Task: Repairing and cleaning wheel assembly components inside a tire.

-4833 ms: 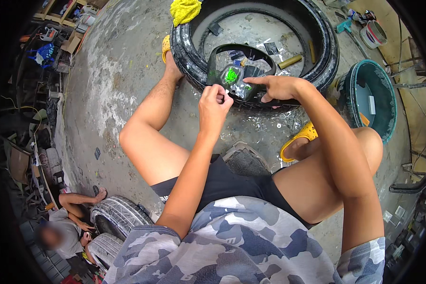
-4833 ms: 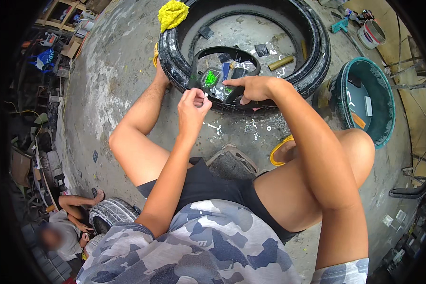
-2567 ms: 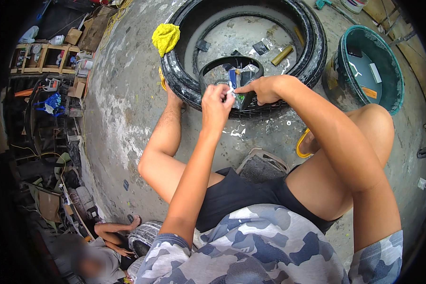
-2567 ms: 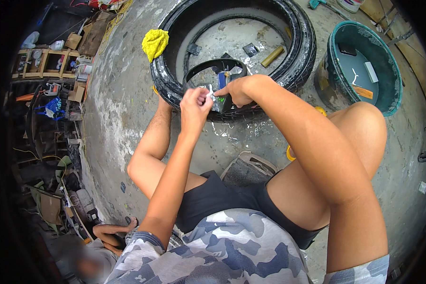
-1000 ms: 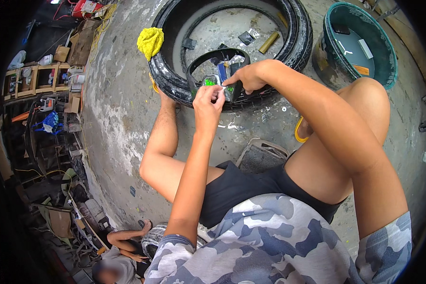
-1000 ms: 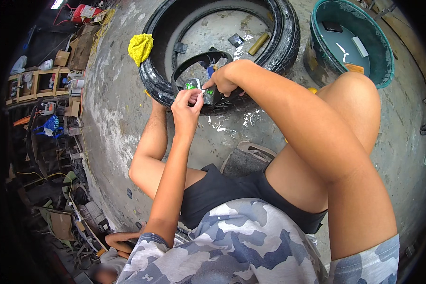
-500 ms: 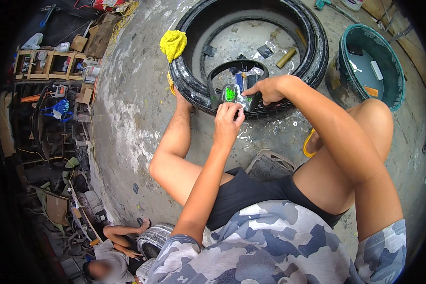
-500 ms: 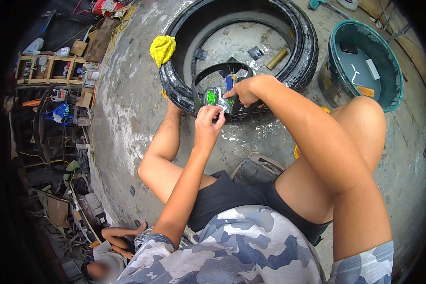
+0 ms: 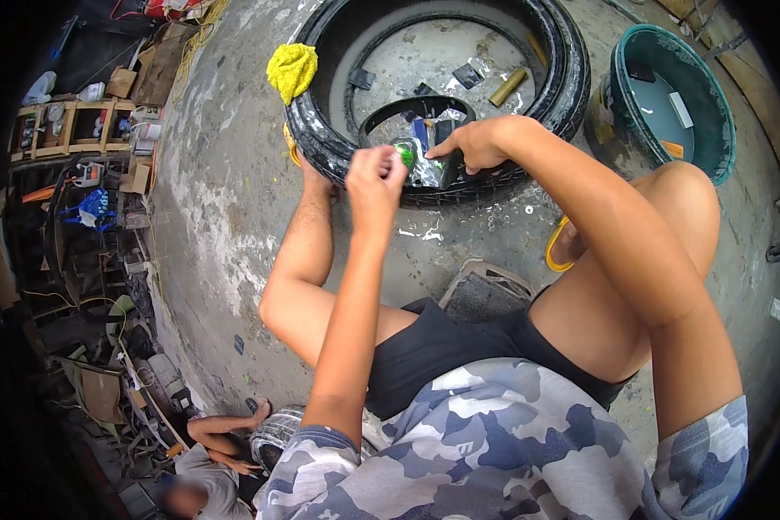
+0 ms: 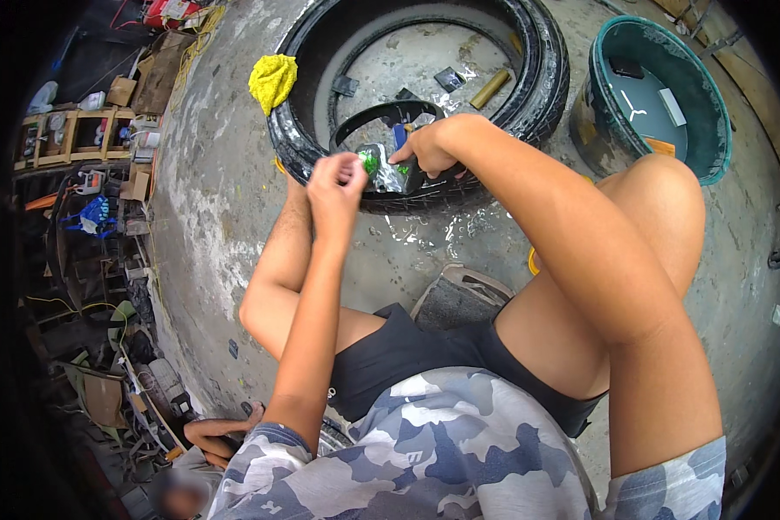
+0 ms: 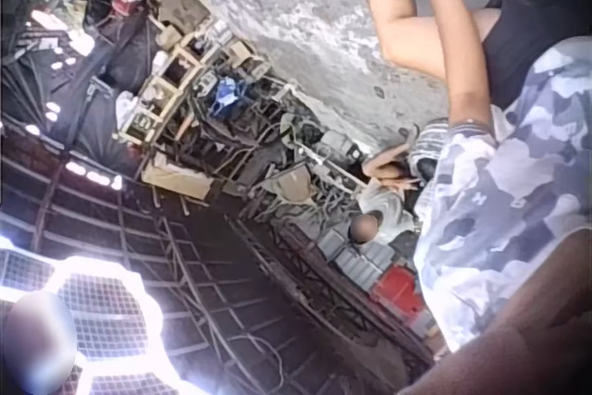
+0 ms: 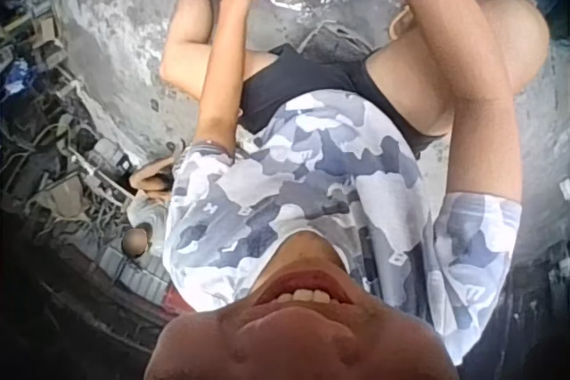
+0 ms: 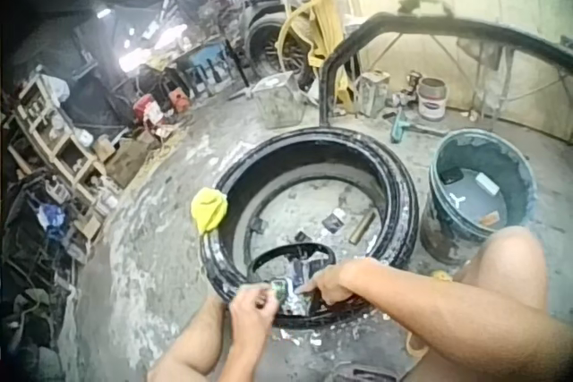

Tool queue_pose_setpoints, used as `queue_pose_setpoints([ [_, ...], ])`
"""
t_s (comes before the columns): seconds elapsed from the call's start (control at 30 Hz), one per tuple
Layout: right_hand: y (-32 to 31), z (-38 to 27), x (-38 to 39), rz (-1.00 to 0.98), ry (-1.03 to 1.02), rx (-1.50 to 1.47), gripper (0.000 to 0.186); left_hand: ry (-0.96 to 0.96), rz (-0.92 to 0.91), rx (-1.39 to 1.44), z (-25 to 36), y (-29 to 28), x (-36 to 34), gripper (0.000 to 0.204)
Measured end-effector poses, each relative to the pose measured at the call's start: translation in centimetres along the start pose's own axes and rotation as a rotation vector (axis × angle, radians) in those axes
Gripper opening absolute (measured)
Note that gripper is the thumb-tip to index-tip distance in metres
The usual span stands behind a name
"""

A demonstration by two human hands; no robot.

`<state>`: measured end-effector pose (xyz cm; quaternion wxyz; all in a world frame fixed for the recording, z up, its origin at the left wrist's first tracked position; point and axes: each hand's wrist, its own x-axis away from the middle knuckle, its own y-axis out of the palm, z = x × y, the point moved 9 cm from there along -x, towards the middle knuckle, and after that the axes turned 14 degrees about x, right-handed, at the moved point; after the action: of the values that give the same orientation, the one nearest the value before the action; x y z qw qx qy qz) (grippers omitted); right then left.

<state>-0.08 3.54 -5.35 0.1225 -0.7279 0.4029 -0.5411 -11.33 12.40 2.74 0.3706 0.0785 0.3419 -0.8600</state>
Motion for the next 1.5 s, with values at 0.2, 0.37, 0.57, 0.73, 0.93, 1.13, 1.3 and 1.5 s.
queue_pose_setpoints([
  [0.2,-1.2,-1.5,1.5,0.054,-0.052,0.131,0.076,-0.262,0.092,-0.079,-8.2,-6.4,-1.3,0.01],
  [0.37,-1.4,-1.3,2.5,0.007,0.007,0.075,0.074,-0.295,0.074,-0.078,-10.9,-5.8,1.2,0.009],
  [0.57,-1.2,-0.8,1.7,0.029,0.008,0.071,0.072,-0.304,0.083,-0.048,-10.3,-5.5,2.4,0.022],
  [0.73,-0.8,-0.2,0.4,0.004,0.003,-0.029,0.07,-0.083,-0.162,-0.123,1.1,-0.4,3.2,0.046],
  [0.93,-2.2,-2.0,1.1,0.059,0.0,0.138,0.069,0.048,-0.424,-0.553,3.7,3.0,4.4,0.057],
  [1.13,-2.1,-1.3,0.9,0.103,0.0,0.184,0.065,0.077,-0.541,-0.454,2.7,2.6,0.3,0.071],
  [1.3,-1.3,-0.7,-0.4,0.118,0.082,0.189,0.048,-0.121,-1.025,-0.324,-1.7,6.5,-1.8,0.108],
  [1.5,-4.5,-1.0,2.7,0.424,0.132,0.216,0.03,-0.079,-0.904,-0.335,-1.8,6.7,-3.4,0.085],
])
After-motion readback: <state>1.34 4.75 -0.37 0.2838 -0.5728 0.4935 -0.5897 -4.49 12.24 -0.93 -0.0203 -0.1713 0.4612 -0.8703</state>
